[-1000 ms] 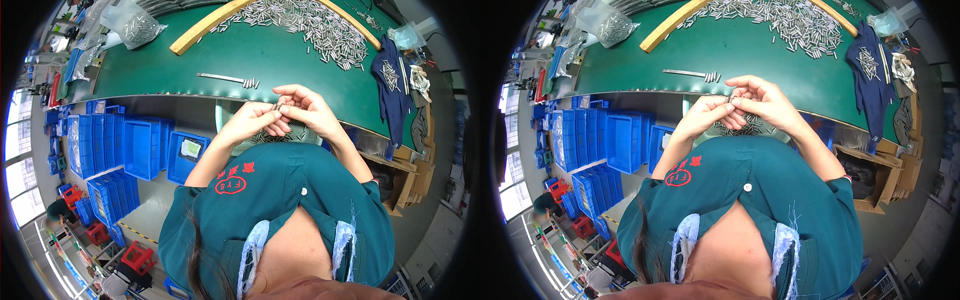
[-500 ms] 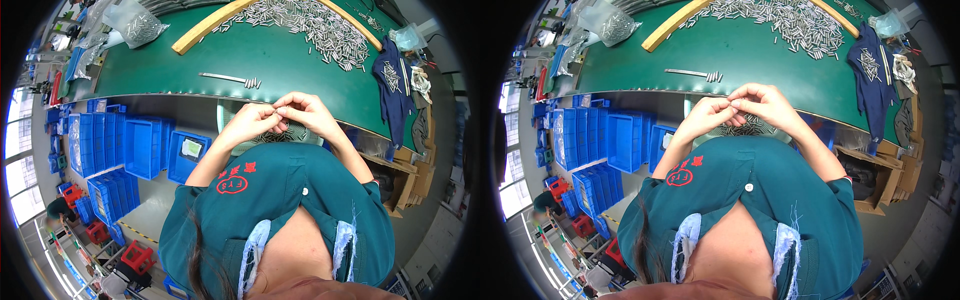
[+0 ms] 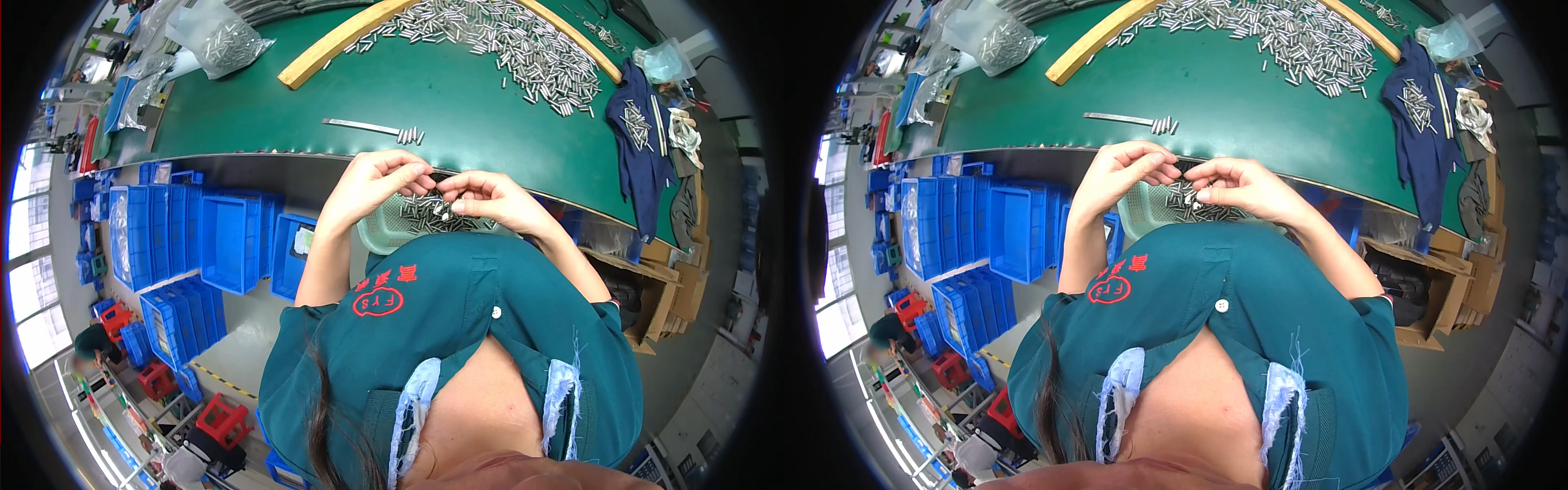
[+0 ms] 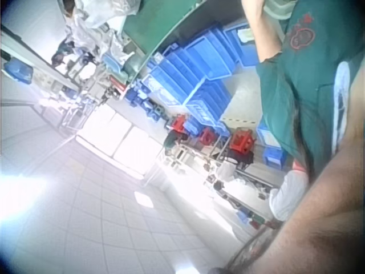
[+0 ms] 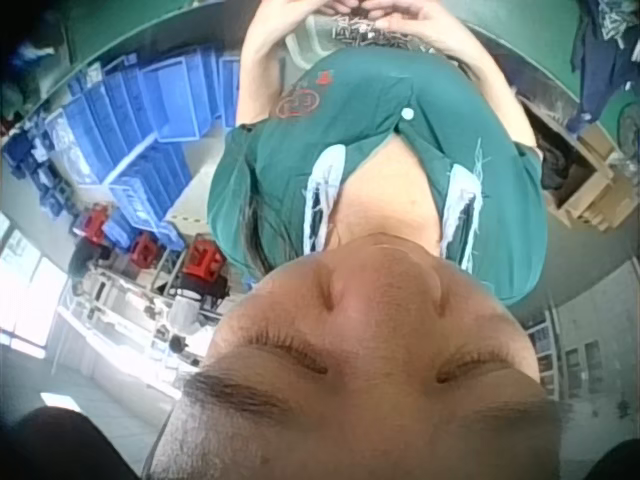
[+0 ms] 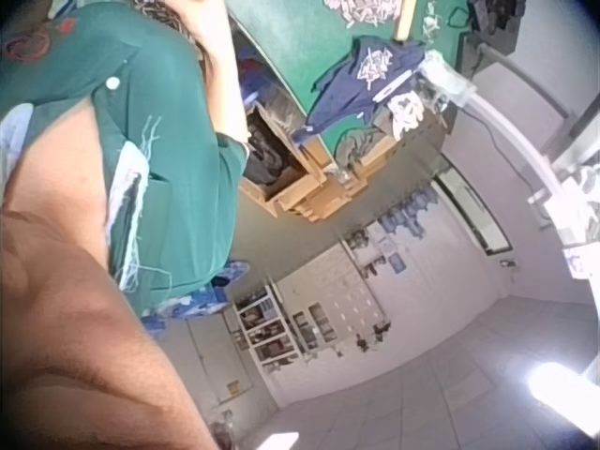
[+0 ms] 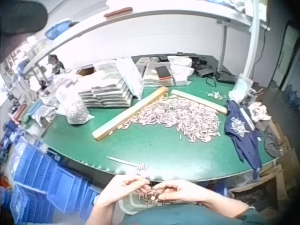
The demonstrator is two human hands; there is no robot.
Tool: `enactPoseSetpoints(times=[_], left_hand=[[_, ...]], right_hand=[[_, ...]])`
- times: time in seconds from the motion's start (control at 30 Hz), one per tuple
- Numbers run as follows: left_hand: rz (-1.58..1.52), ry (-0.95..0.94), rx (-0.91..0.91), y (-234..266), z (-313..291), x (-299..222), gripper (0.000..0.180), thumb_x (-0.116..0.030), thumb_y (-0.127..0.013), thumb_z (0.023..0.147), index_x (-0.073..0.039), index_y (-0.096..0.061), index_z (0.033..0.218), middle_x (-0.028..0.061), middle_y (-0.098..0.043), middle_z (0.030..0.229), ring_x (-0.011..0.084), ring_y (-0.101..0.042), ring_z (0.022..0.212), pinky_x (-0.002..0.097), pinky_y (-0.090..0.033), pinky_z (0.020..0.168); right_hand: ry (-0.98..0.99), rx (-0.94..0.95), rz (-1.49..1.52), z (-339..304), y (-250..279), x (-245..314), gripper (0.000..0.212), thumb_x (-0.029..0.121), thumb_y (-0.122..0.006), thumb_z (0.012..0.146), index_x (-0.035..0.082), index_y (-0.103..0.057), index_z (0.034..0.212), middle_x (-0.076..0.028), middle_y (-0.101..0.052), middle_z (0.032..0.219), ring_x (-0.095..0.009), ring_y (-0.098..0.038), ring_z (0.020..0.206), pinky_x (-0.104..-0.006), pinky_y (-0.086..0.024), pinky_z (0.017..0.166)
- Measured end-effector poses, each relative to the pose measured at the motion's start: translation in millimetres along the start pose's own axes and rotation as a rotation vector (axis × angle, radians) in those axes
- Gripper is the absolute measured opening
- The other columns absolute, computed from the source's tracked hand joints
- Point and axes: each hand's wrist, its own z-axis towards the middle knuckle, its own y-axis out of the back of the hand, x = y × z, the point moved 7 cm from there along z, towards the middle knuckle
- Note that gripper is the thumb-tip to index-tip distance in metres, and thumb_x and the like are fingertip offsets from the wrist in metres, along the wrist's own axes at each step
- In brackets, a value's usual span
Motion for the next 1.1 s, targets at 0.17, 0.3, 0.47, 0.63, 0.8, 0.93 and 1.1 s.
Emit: enactPoseSetpoints(times=[0.17,0.3,0.47,0.63,0.8,0.93,1.1], left_hand=[[0.028,-0.007,0.003,-2,0,1,0.027,-0.019,-0.053,0.095,0.004,-0.064,0.105,0.0129,-0.069,0.092,0.0164,-0.067,0.083,0.0262,-0.052,0.076],[0.017,0.004,-0.04,5,-6,10,0.025,-0.017,-0.053,0.095,0.003,-0.064,0.105,0.0122,-0.07,0.092,0.0155,-0.067,0.082,0.0257,-0.052,0.075],[0.01,0.007,-0.057,9,-6,8,0.025,-0.017,-0.053,0.095,0.003,-0.064,0.106,0.0118,-0.07,0.091,0.0146,-0.067,0.081,0.0251,-0.052,0.075],[-0.028,0.033,-0.06,9,-3,23,0.025,-0.017,-0.054,0.095,0.002,-0.064,0.106,0.011,-0.07,0.091,0.0142,-0.066,0.082,0.025,-0.052,0.075],[0.162,0.016,-0.116,4,-2,29,0.026,-0.017,-0.055,0.093,0.004,-0.063,0.108,0.0123,-0.069,0.093,0.0163,-0.067,0.085,0.0281,-0.052,0.079],[0.387,-0.004,-0.169,2,-2,27,0.03,-0.022,-0.059,0.09,0.002,-0.063,0.108,0.0108,-0.07,0.092,0.016,-0.068,0.084,0.0287,-0.052,0.077],[0.404,-0.028,-0.289,15,-15,34,0.029,-0.023,-0.059,0.089,-0.002,-0.065,0.108,0.0091,-0.071,0.089,0.0147,-0.068,0.081,0.0284,-0.051,0.075]], right_hand=[[0.033,-0.064,-0.034,-12,16,19,0.038,0.007,-0.064,0.088,0.003,-0.056,0.124,-0.001,-0.06,0.105,-0.004,-0.054,0.087,-0.0189,-0.045,0.079],[0.302,-0.592,-0.429,-51,107,70,0.032,0.01,-0.063,0.089,0.008,-0.06,0.121,0.002,-0.059,0.098,-0.005,-0.054,0.082,-0.02,-0.045,0.075],[0.27,-1.297,-1.028,-149,264,108,0.038,0.025,-0.068,0.085,0.007,-0.062,0.118,-0.008,-0.063,0.102,-0.013,-0.061,0.085,-0.0272,-0.049,0.077],[0.359,-1.345,-1.164,-140,230,138,0.037,0.031,-0.066,0.087,0.008,-0.063,0.116,-0.012,-0.063,0.104,-0.021,-0.063,0.092,-0.0326,-0.049,0.08],[0.539,-0.922,-1.588,-40,108,106,0.02,0.016,-0.065,0.083,0.011,-0.063,0.102,-0.007,-0.063,0.098,-0.026,-0.061,0.091,-0.0362,-0.051,0.079],[0.61,-0.58,-1.607,14,45,74,0.019,0.013,-0.064,0.082,0.01,-0.064,0.101,-0.005,-0.06,0.098,-0.023,-0.059,0.091,-0.0339,-0.049,0.08],[0.634,-0.446,-1.636,41,20,60,0.021,0.009,-0.06,0.081,0.009,-0.063,0.101,-0.004,-0.059,0.098,-0.021,-0.058,0.091,-0.0329,-0.048,0.08]])
